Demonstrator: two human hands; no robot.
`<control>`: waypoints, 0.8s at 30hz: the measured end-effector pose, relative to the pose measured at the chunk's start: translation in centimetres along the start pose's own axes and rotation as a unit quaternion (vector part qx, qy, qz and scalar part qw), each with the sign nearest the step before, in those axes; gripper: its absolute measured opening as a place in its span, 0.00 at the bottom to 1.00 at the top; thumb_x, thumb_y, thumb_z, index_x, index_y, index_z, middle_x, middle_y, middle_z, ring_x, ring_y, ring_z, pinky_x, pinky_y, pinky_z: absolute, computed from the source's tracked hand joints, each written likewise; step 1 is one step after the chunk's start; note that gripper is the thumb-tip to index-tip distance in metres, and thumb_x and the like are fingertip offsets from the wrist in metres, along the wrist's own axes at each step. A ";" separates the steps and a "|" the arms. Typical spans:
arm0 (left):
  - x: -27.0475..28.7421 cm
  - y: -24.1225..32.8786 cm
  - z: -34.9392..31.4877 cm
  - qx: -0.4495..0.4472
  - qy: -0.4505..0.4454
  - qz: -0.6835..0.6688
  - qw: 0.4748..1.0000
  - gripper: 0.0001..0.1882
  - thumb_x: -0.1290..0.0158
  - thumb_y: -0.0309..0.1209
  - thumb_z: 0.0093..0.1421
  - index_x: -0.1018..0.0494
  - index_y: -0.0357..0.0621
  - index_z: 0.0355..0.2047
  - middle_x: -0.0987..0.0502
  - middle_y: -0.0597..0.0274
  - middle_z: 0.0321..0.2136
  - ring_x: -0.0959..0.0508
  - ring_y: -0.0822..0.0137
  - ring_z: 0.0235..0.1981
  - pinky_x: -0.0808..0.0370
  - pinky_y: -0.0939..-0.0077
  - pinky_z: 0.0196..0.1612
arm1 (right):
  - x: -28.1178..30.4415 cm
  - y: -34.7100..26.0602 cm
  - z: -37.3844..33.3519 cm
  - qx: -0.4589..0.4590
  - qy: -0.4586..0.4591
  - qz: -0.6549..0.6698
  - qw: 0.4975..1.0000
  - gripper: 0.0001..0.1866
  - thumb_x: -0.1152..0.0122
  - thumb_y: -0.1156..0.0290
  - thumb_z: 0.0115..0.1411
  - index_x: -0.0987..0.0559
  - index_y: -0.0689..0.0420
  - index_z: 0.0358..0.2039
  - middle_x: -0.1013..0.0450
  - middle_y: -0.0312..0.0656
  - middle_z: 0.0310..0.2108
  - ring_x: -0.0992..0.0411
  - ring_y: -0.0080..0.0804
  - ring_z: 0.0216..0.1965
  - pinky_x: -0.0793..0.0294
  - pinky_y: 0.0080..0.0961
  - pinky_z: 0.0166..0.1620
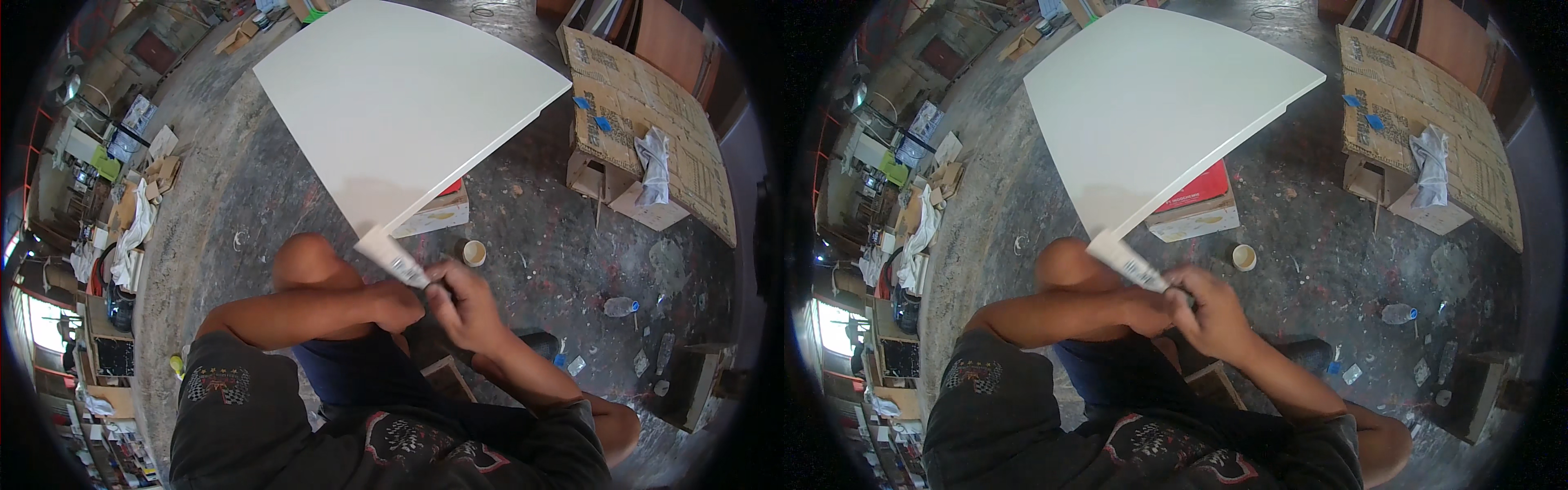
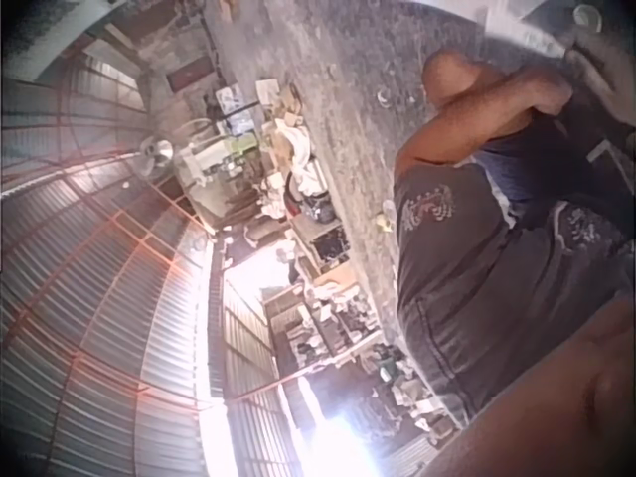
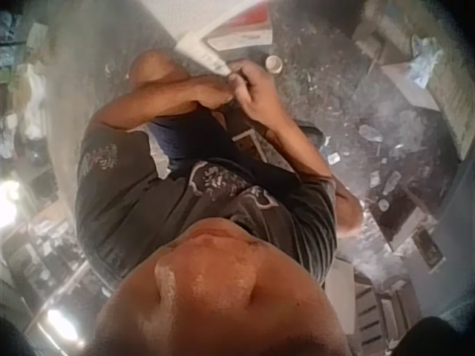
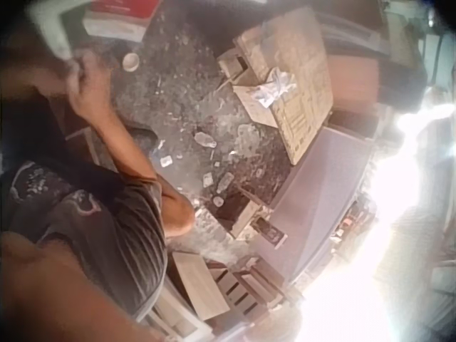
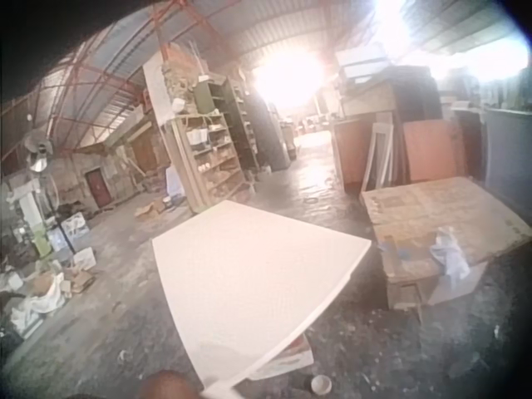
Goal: The person applies a white substance to the edges of a rectangular wooden panel using a brush, dipping the brush into a small container and steadying the panel by hand.
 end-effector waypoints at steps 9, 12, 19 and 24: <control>-0.7 1.9 -0.7 -0.007 -0.132 0.200 0.971 0.12 0.42 0.31 0.61 0.21 0.42 0.44 0.17 0.47 0.41 0.17 0.46 0.48 0.21 0.51 0.50 | 3.3 -2.0 0.6 0.042 0.048 -0.104 0.993 0.08 0.39 0.76 0.64 0.20 0.60 0.44 0.22 0.51 0.37 0.21 0.53 0.36 0.22 0.39 0.40; -0.8 1.0 -0.8 -0.021 -0.087 0.170 0.981 0.08 0.40 0.30 0.57 0.21 0.46 0.38 0.17 0.51 0.39 0.17 0.45 0.46 0.22 0.46 0.46 | 6.6 -0.8 1.4 0.019 0.111 -0.144 0.983 0.07 0.39 0.75 0.65 0.20 0.60 0.43 0.23 0.49 0.34 0.22 0.49 0.33 0.23 0.37 0.38; 0.0 1.6 -0.9 -0.012 -0.073 0.155 0.985 0.08 0.40 0.29 0.55 0.20 0.47 0.37 0.18 0.52 0.38 0.17 0.45 0.45 0.22 0.45 0.45 | 8.4 -0.9 0.4 0.025 0.151 -0.127 0.980 0.07 0.40 0.71 0.67 0.20 0.59 0.43 0.23 0.49 0.32 0.20 0.44 0.32 0.22 0.33 0.36; -0.5 1.9 -0.9 -0.016 -0.089 0.170 0.981 0.07 0.40 0.29 0.56 0.21 0.48 0.37 0.18 0.52 0.39 0.17 0.45 0.45 0.22 0.46 0.45 | 6.6 -2.0 1.0 0.013 0.111 -0.151 0.982 0.08 0.37 0.73 0.65 0.19 0.60 0.44 0.22 0.53 0.34 0.20 0.50 0.33 0.22 0.35 0.37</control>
Point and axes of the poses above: each hand's wrist, its own z-axis towards the middle knuckle, its own x-axis out of the back of the hand, y = z × x, the point moved 10 cm from there along z, towards the middle knuckle
